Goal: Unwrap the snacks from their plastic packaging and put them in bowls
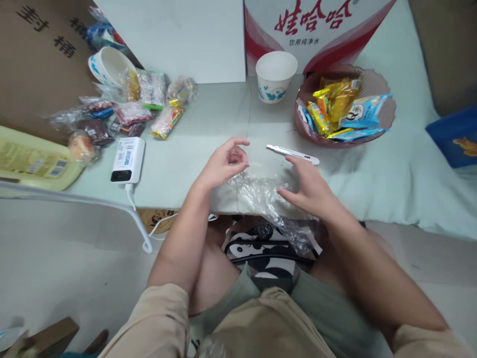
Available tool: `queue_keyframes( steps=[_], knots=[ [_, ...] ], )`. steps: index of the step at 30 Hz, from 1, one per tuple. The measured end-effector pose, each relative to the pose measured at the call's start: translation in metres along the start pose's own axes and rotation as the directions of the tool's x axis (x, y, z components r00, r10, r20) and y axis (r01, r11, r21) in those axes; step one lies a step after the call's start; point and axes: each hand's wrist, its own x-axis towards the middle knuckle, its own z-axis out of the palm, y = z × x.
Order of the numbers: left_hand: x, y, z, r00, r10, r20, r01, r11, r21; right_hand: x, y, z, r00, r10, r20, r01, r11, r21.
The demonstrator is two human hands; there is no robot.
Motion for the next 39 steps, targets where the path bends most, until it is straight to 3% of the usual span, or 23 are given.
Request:
queue_keyframes(
  steps=[3, 6, 8, 10, 13, 15, 16, 18, 21, 23, 27, 30, 32, 36, 39],
  knots=[
    [-0.002, 0.018, 0.004, 0.999, -0.02, 0.047, 0.02, 1.0, -0.016, 0.017, -0.003, 0.011, 0.998, 0.047, 0.046, -0.05, 0.998, 0.048],
    [-0.006, 0.03, -0.001, 0.996, -0.084, -0.04, 0.086, 0.996, 0.03, 0.022, -0.01, 0.013, 0.985, 0.16, 0.061, -0.168, 0.974, 0.15],
    [-0.008, 0.032, -0.003, 0.974, -0.155, -0.164, 0.156, 0.988, -0.011, 0.024, -0.012, 0.014, 0.97, 0.244, 0.02, -0.237, 0.915, 0.325],
    [-0.01, 0.03, 0.002, 0.947, -0.246, -0.208, 0.214, 0.963, -0.162, 0.027, -0.012, 0.016, 0.942, 0.334, -0.017, -0.276, 0.804, 0.527],
    [-0.01, 0.024, 0.023, 0.929, -0.37, 0.014, 0.34, 0.836, -0.43, 0.032, -0.009, 0.022, 0.904, 0.425, -0.04, -0.288, 0.676, 0.679],
    [-0.009, 0.019, 0.036, 0.894, -0.422, 0.152, 0.441, 0.762, -0.474, 0.033, -0.008, 0.024, 0.891, 0.449, -0.065, -0.282, 0.659, 0.697],
    [-0.008, 0.018, 0.04, 0.882, -0.444, 0.159, 0.464, 0.757, -0.46, 0.032, -0.007, 0.025, 0.886, 0.457, -0.077, -0.279, 0.66, 0.698],
    [-0.005, 0.015, 0.044, 0.885, -0.461, 0.06, 0.445, 0.802, -0.399, 0.03, -0.008, 0.025, 0.879, 0.465, -0.105, -0.276, 0.675, 0.684],
    [-0.001, 0.012, 0.041, 0.91, -0.395, -0.129, 0.329, 0.874, -0.358, 0.026, -0.009, 0.023, 0.865, 0.477, -0.156, -0.277, 0.712, 0.646],
    [-0.001, 0.012, 0.039, 0.923, -0.37, -0.109, 0.302, 0.869, -0.391, 0.025, -0.008, 0.023, 0.854, 0.487, -0.184, -0.278, 0.725, 0.63],
    [-0.003, 0.012, 0.041, 0.925, -0.374, 0.07, 0.376, 0.868, -0.324, 0.024, -0.004, 0.025, 0.872, 0.467, -0.146, -0.258, 0.692, 0.674],
    [-0.005, 0.011, 0.04, 0.961, -0.273, 0.045, 0.275, 0.927, -0.255, 0.024, 0.0, 0.027, 0.903, 0.421, -0.082, -0.25, 0.672, 0.697],
    [-0.006, 0.009, 0.037, 0.971, -0.228, 0.07, 0.238, 0.947, -0.218, 0.024, 0.003, 0.028, 0.895, 0.438, -0.087, -0.267, 0.681, 0.682],
    [-0.009, 0.007, 0.03, 0.965, -0.257, 0.054, 0.262, 0.954, -0.145, 0.022, 0.004, 0.025, 0.875, 0.46, -0.149, -0.26, 0.707, 0.657],
    [-0.01, 0.006, 0.027, 0.97, -0.244, -0.002, 0.24, 0.955, -0.172, 0.019, 0.004, 0.02, 0.898, 0.401, -0.182, -0.173, 0.701, 0.692]
  ],
)
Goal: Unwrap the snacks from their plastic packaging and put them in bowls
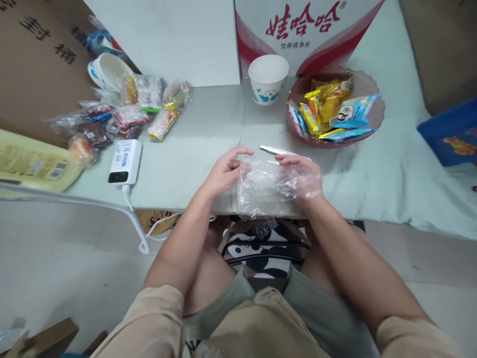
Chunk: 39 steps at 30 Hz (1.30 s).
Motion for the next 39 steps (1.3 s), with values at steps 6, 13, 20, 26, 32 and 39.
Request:
queue_keyframes(
  steps=[6, 13, 20, 26, 32, 39],
  knots=[
    [0.004, -0.006, -0.004, 0.998, 0.039, -0.046, -0.039, 0.999, -0.004, -0.002, -0.002, -0.01, 0.99, -0.072, 0.122, 0.079, 0.995, -0.053],
    [0.011, -0.006, -0.005, 0.994, 0.102, 0.032, -0.099, 0.993, -0.071, 0.006, 0.02, -0.007, 1.0, 0.019, 0.004, -0.019, 0.991, -0.129],
    [0.001, -0.003, 0.002, 0.985, 0.122, -0.118, -0.124, 0.992, -0.008, 0.002, 0.02, -0.003, 0.983, 0.103, 0.153, -0.095, 0.994, -0.055],
    [0.001, -0.003, 0.015, 0.994, -0.056, 0.09, 0.079, 0.959, -0.273, 0.0, 0.005, 0.001, 0.993, 0.102, 0.063, -0.1, 0.994, -0.041],
    [0.004, 0.0, 0.019, 0.995, -0.057, 0.076, 0.073, 0.971, -0.226, 0.001, 0.002, 0.003, 0.945, 0.244, 0.218, -0.282, 0.946, 0.163],
    [-0.006, 0.0, 0.002, 0.98, -0.07, 0.184, 0.099, 0.983, -0.153, -0.006, -0.007, -0.004, 0.92, 0.267, 0.285, -0.32, 0.935, 0.155]
  ],
)
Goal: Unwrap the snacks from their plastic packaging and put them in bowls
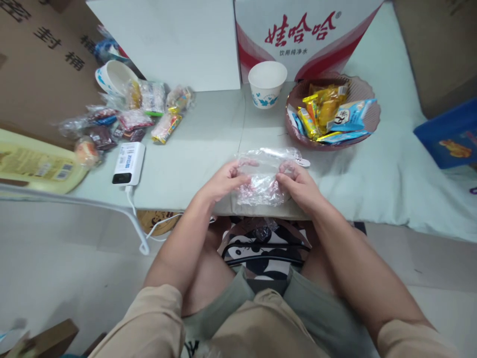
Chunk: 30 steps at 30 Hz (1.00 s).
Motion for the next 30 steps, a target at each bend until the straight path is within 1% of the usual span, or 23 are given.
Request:
queue_keyframes(
  steps=[3, 4, 6, 8, 9, 10, 12, 14, 16, 18, 19, 20, 21, 22, 23, 24, 25, 26, 27, 28, 30],
  knots=[
    [-0.003, 0.0, -0.003, 0.998, 0.029, -0.054, -0.039, 0.976, -0.212, -0.002, -0.002, -0.002, 1.0, 0.01, 0.023, -0.014, 0.989, 0.15],
    [-0.004, 0.001, -0.004, 0.998, 0.029, -0.048, -0.041, 0.964, -0.262, -0.002, -0.002, -0.004, 1.0, 0.016, 0.024, -0.021, 0.977, 0.211],
    [-0.003, 0.004, -0.005, 0.999, 0.01, 0.044, 0.005, 0.948, -0.319, -0.002, -0.004, -0.006, 0.999, 0.027, 0.019, -0.032, 0.949, 0.312],
    [-0.001, 0.008, -0.005, 0.991, -0.007, 0.133, 0.048, 0.948, -0.314, -0.002, -0.004, -0.009, 0.999, 0.038, 0.02, -0.043, 0.925, 0.377],
    [0.0, 0.01, -0.005, 0.991, -0.002, 0.132, 0.039, 0.959, -0.282, -0.002, -0.005, -0.01, 0.998, 0.046, 0.04, -0.058, 0.918, 0.393],
    [0.002, 0.011, -0.004, 0.995, 0.014, 0.097, 0.008, 0.974, -0.227, -0.001, -0.004, -0.011, 0.997, 0.049, 0.066, -0.071, 0.915, 0.397],
    [0.004, 0.012, -0.003, 0.997, 0.078, -0.023, -0.079, 0.994, -0.073, 0.001, -0.003, -0.012, 0.991, 0.046, 0.123, -0.089, 0.924, 0.371],
    [0.006, 0.011, -0.004, 0.986, 0.132, -0.104, -0.127, 0.991, 0.053, 0.003, -0.001, -0.013, 0.988, 0.027, 0.15, -0.074, 0.945, 0.318],
    [0.007, 0.009, -0.006, 0.983, 0.138, -0.125, -0.128, 0.989, 0.08, 0.006, 0.003, -0.014, 0.992, -0.018, 0.127, -0.016, 0.965, 0.261],
    [0.008, 0.006, -0.009, 0.984, 0.13, -0.124, -0.123, 0.99, 0.062, 0.009, 0.007, -0.016, 0.995, -0.081, 0.062, 0.067, 0.977, 0.204],
    [0.008, 0.005, -0.01, 0.983, 0.134, -0.122, -0.127, 0.99, 0.062, 0.011, 0.01, -0.018, 0.992, -0.126, 0.001, 0.124, 0.977, 0.172],
    [0.008, 0.005, -0.011, 0.982, 0.146, -0.12, -0.137, 0.988, 0.077, 0.012, 0.011, -0.02, 0.98, -0.183, -0.079, 0.191, 0.974, 0.124],
    [0.009, 0.004, -0.012, 0.979, 0.165, -0.12, -0.152, 0.982, 0.108, 0.012, 0.013, -0.021, 0.953, -0.252, -0.166, 0.263, 0.964, 0.048],
    [0.009, 0.003, -0.012, 0.974, 0.189, -0.122, -0.17, 0.974, 0.151, 0.013, 0.013, -0.023, 0.911, -0.334, -0.243, 0.332, 0.942, -0.051],
    [0.008, 0.003, -0.012, 0.968, 0.217, -0.124, -0.189, 0.96, 0.205, 0.012, 0.013, -0.024, 0.86, -0.421, -0.288, 0.39, 0.907, -0.161],
    [0.008, 0.003, -0.012, 0.962, 0.245, -0.121, -0.207, 0.942, 0.264, 0.011, 0.013, -0.025, 0.816, -0.499, -0.292, 0.431, 0.861, -0.269],
    [0.007, 0.003, -0.01, 0.957, 0.271, -0.108, -0.223, 0.92, 0.323, 0.01, 0.012, -0.025, 0.79, -0.556, -0.259, 0.453, 0.814, -0.364],
    [0.006, 0.003, -0.009, 0.954, 0.289, -0.083, -0.238, 0.895, 0.377, 0.008, 0.01, -0.024, 0.784, -0.586, -0.204, 0.462, 0.77, -0.44],
    [0.005, 0.003, -0.008, 0.952, 0.301, -0.048, -0.255, 0.872, 0.418, 0.007, 0.009, -0.023, 0.793, -0.592, -0.142, 0.459, 0.735, -0.499],
    [0.004, 0.003, -0.007, 0.95, 0.312, -0.009, -0.276, 0.853, 0.442, 0.005, 0.008, -0.022, 0.813, -0.577, -0.08, 0.448, 0.708, -0.546],
    [0.004, 0.001, -0.006, 0.936, 0.349, 0.042, -0.33, 0.831, 0.448, 0.004, 0.007, -0.02, 0.862, -0.506, 0.024, 0.414, 0.676, -0.61]
  ],
)
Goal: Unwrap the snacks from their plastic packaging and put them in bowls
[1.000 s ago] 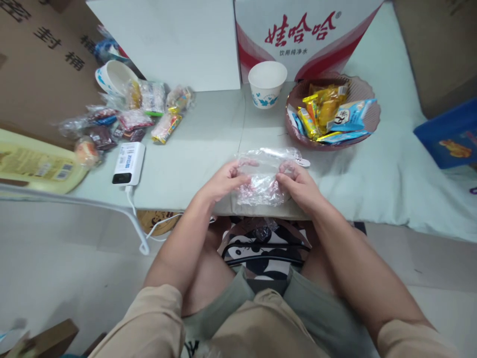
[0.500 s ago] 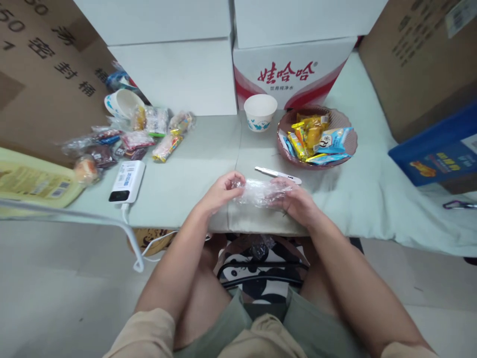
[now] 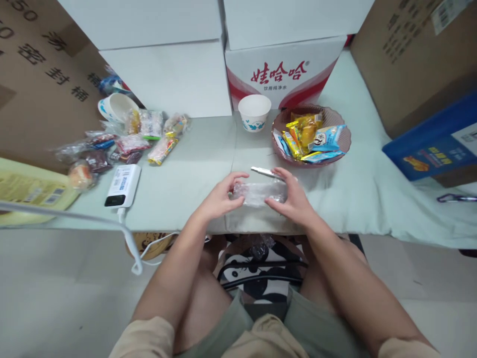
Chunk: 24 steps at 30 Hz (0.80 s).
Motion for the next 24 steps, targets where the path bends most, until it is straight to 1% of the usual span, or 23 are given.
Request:
queue_keyframes(
  steps=[2, 4, 5, 6, 7, 8, 9, 10, 11, 12, 13, 14, 15, 16, 18, 19, 21, 24],
  knots=[
    [0.0, -0.003, 0.0, 0.997, 0.058, -0.05, -0.058, 0.998, 0.001, 0.0, -0.001, 0.001, 0.994, 0.041, 0.097, -0.037, 0.998, -0.042],
    [0.0, -0.006, 0.0, 0.977, 0.125, -0.174, -0.114, 0.991, 0.073, 0.0, -0.003, 0.001, 0.987, 0.124, 0.106, -0.116, 0.99, -0.08],
    [0.0, -0.006, 0.001, 0.948, 0.177, -0.265, -0.143, 0.98, 0.142, 0.001, -0.004, 0.0, 0.982, 0.172, 0.081, -0.164, 0.982, -0.092],
    [0.0, -0.005, 0.002, 0.899, 0.243, -0.365, -0.168, 0.96, 0.225, 0.001, -0.005, 0.0, 0.976, 0.214, 0.045, -0.209, 0.973, -0.094],
    [-0.001, -0.002, 0.005, 0.834, 0.319, -0.45, -0.189, 0.932, 0.311, 0.001, -0.008, 0.0, 0.971, 0.237, 0.006, -0.236, 0.968, -0.084],
    [-0.001, 0.001, 0.008, 0.773, 0.39, -0.501, -0.205, 0.9, 0.386, 0.002, -0.01, 0.001, 0.971, 0.235, -0.031, -0.237, 0.969, -0.065],
    [-0.002, 0.005, 0.013, 0.732, 0.444, -0.517, -0.217, 0.871, 0.44, 0.002, -0.013, 0.002, 0.976, 0.212, -0.055, -0.214, 0.976, -0.033],
    [-0.002, 0.01, 0.019, 0.731, 0.472, -0.493, -0.236, 0.853, 0.466, 0.002, -0.016, 0.003, 0.982, 0.179, -0.062, -0.178, 0.984, 0.015],
    [-0.002, 0.014, 0.025, 0.771, 0.464, -0.436, -0.252, 0.851, 0.461, 0.001, -0.019, 0.005, 0.988, 0.147, -0.052, -0.143, 0.987, 0.08],
    [-0.001, 0.017, 0.031, 0.826, 0.425, -0.369, -0.257, 0.868, 0.424, 0.0, -0.021, 0.007, 0.992, 0.128, -0.022, -0.123, 0.979, 0.162],
    [0.0, 0.019, 0.037, 0.884, 0.363, -0.295, -0.25, 0.9, 0.356, -0.001, -0.022, 0.009, 0.992, 0.125, 0.028, -0.128, 0.958, 0.256],
    [0.002, 0.02, 0.042, 0.931, 0.287, -0.227, -0.224, 0.938, 0.266, -0.002, -0.022, 0.011, 0.987, 0.139, 0.083, -0.159, 0.922, 0.353],
    [0.004, 0.019, 0.046, 0.963, 0.211, -0.167, -0.184, 0.969, 0.164, -0.003, -0.021, 0.013, 0.977, 0.165, 0.133, -0.207, 0.874, 0.44],
    [0.007, 0.017, 0.048, 0.982, 0.145, -0.121, -0.139, 0.988, 0.063, -0.004, -0.02, 0.014, 0.965, 0.201, 0.17, -0.26, 0.822, 0.507],
    [0.012, 0.011, 0.051, 0.994, 0.055, -0.091, -0.063, 0.994, -0.092, -0.006, -0.015, 0.016, 0.937, 0.286, 0.199, -0.348, 0.74, 0.576],
    [0.014, 0.008, 0.051, 0.995, 0.023, -0.1, -0.037, 0.99, -0.136, -0.007, -0.012, 0.017, 0.927, 0.326, 0.187, -0.372, 0.721, 0.585],
    [0.018, 0.005, 0.05, 0.991, -0.028, -0.13, 0.005, 0.985, -0.173, -0.008, -0.008, 0.017, 0.916, 0.372, 0.151, -0.388, 0.724, 0.57],
    [0.02, 0.007, 0.048, 0.988, -0.05, -0.148, 0.027, 0.988, -0.153, -0.01, -0.006, 0.017, 0.92, 0.358, 0.163, -0.388, 0.756, 0.527]
  ],
)
